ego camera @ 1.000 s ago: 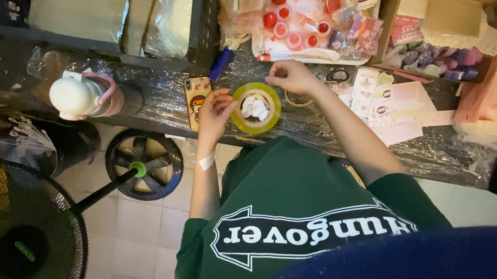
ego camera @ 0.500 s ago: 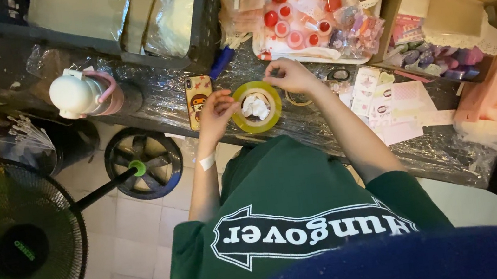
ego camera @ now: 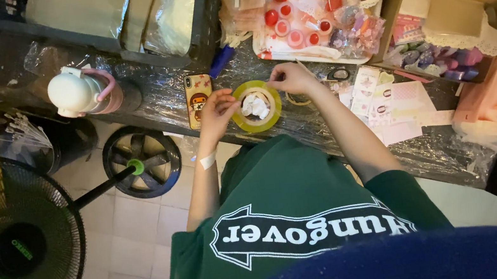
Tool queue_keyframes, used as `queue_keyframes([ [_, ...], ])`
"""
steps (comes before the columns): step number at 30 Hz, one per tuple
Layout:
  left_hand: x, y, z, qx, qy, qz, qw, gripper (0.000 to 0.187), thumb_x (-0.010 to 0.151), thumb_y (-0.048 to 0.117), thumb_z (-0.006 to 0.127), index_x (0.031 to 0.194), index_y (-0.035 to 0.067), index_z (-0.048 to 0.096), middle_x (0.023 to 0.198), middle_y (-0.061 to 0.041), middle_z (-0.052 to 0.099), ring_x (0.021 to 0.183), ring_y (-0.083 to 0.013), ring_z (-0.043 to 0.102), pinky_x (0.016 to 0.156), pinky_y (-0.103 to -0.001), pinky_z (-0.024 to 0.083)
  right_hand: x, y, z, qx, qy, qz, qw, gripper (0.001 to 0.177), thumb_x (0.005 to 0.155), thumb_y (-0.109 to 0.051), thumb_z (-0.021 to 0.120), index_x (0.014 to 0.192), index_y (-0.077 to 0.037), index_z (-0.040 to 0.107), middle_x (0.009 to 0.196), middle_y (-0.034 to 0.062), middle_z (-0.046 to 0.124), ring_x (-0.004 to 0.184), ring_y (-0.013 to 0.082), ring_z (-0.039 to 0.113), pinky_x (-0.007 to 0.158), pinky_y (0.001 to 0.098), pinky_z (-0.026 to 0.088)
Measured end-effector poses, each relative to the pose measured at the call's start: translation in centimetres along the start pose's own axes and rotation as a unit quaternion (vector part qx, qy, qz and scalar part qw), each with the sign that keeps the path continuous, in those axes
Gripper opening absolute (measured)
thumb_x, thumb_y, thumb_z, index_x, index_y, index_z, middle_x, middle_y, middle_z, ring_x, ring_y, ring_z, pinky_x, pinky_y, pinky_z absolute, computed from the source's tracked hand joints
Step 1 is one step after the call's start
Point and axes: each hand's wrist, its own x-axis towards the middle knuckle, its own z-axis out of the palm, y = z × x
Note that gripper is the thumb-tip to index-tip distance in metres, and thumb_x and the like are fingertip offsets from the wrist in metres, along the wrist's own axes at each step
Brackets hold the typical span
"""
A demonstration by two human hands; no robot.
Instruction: Packing small colorful items into plastic bags on a production table.
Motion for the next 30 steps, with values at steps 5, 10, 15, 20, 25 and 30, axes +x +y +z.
queue_keyframes([
  [5, 0.2, 0.4, 0.5, 0.004, -0.004, -0.008, 1.000, 0.042, 0.090, 0.001, 0.077, 0.128, 0.005, 0.060, 0.111, -0.005, 0.066, 0.101, -0.0123, 0.067, 0.090, -0.025, 0.056, -1.0, -1.6, -0.4, -0.017, 0.043, -0.004, 0.999, 0.026, 0.084, -0.028, 0.082, 0.093, -0.005, 0.072, 0.087, 0.0058, 0.074, 0.079, 0.0141, 0.069, 0.075, 0.0310, 0.055],
  [10, -0.2, 0.7, 1.2, 0.003, -0.014, 0.004, 1.000, 0.043, 0.091, 0.002, 0.076, 0.130, 0.003, 0.058, 0.116, -0.007, 0.064, 0.104, -0.0141, 0.064, 0.093, -0.028, 0.054, -0.5, 0.9, -0.3, 0.015, 0.184, -0.046, 0.982, 0.028, 0.087, -0.025, 0.080, 0.104, -0.004, 0.070, 0.097, 0.0068, 0.075, 0.089, 0.0148, 0.069, 0.080, 0.0320, 0.054],
  [15, 0.5, 2.4, 3.3, -0.117, -0.034, 0.000, 0.993, 0.042, 0.097, 0.005, 0.066, 0.137, 0.002, 0.051, 0.124, -0.010, 0.063, 0.113, -0.0206, 0.069, 0.097, -0.030, 0.054, -5.5, -3.6, -2.4, 0.204, 0.192, 0.008, 0.960, 0.027, 0.098, -0.028, 0.071, 0.113, -0.006, 0.068, 0.104, 0.0017, 0.074, 0.093, 0.0139, 0.068, 0.081, 0.0299, 0.055],
  [20, 1.5, 2.8, 7.4, -0.129, -0.059, 0.009, 0.990, 0.043, 0.097, 0.002, 0.066, 0.137, 0.000, 0.050, 0.125, -0.013, 0.063, 0.113, -0.0233, 0.070, 0.097, -0.032, 0.057, -8.0, -3.4, 0.5, 0.269, 0.032, -0.049, 0.961, 0.025, 0.095, -0.024, 0.074, 0.114, -0.006, 0.068, 0.104, -0.0004, 0.073, 0.094, 0.0094, 0.067, 0.083, 0.0253, 0.055],
  [25, 1.8, 0.4, 11.1, -0.178, -0.072, 0.025, 0.981, 0.042, 0.097, -0.003, 0.068, 0.135, -0.001, 0.051, 0.126, -0.015, 0.061, 0.116, -0.0270, 0.070, 0.099, -0.034, 0.058, -9.7, -1.4, 0.3, 0.353, 0.028, -0.040, 0.934, 0.017, 0.098, -0.020, 0.072, 0.108, -0.006, 0.069, 0.096, -0.0013, 0.071, 0.083, 0.0069, 0.064, 0.076, 0.0234, 0.053],
  [30, -0.4, 2.6, 13.5, 0.125, 0.020, 0.177, 0.976, 0.037, 0.093, -0.002, 0.070, 0.128, -0.001, 0.060, 0.121, -0.011, 0.069, 0.114, -0.0203, 0.068, 0.098, -0.031, 0.054, -11.5, -0.2, -1.2, 0.301, 0.020, -0.030, 0.953, 0.012, 0.100, -0.018, 0.069, 0.101, -0.006, 0.066, 0.090, -0.0023, 0.067, 0.076, 0.0058, 0.059, 0.070, 0.0227, 0.049],
])
